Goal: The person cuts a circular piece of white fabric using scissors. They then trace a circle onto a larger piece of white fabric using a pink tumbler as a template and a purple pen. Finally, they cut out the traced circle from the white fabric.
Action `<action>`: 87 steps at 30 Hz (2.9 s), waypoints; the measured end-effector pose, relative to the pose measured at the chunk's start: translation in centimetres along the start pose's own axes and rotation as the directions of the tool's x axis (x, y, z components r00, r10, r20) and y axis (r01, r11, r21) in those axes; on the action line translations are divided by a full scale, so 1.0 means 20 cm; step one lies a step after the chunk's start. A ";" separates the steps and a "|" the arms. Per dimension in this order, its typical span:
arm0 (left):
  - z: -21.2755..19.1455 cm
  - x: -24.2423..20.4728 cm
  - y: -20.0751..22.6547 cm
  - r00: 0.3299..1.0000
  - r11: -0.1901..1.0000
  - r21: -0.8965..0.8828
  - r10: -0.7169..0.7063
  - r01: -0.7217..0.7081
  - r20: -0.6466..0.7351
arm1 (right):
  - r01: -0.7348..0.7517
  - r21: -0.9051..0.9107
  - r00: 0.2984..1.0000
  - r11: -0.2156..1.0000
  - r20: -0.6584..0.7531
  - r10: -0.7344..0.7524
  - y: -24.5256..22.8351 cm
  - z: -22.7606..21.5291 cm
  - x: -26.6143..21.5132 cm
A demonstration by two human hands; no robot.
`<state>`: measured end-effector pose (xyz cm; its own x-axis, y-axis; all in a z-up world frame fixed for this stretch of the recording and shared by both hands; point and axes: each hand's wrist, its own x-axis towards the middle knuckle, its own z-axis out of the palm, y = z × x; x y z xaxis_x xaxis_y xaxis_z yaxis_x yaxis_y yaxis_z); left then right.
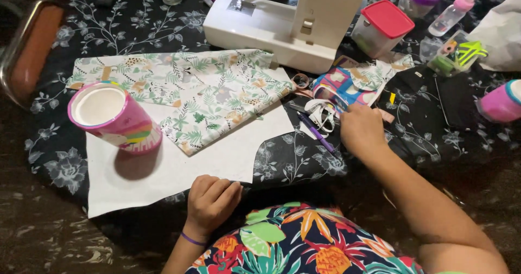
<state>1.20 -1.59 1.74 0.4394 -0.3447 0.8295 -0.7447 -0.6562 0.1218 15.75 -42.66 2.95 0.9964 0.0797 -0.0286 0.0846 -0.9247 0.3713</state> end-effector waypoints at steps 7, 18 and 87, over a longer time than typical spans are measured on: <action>-0.01 -0.05 -0.05 0.989 1.000 0.009 0.017 -0.018 0.148 | 0.181 -0.022 0.950 0.983 -0.257 -0.180 0.03 0.24 -0.04; 0.00 -0.08 -0.03 0.983 0.998 0.042 0.041 -0.050 0.181 | 0.005 0.334 0.963 0.942 0.253 -0.095 0.04 -0.12 -0.01; 0.12 0.08 -0.11 0.997 0.994 -0.085 0.072 -0.069 0.028 | 0.061 0.055 0.869 0.997 0.489 -0.080 0.13 -0.91 -0.27</action>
<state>4.69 -2.31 1.48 0.3989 -0.4097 0.8204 -0.8131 -0.5716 0.1099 10.50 -38.70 21.06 0.8602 -0.0391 -0.5084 0.1448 -0.9373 0.3172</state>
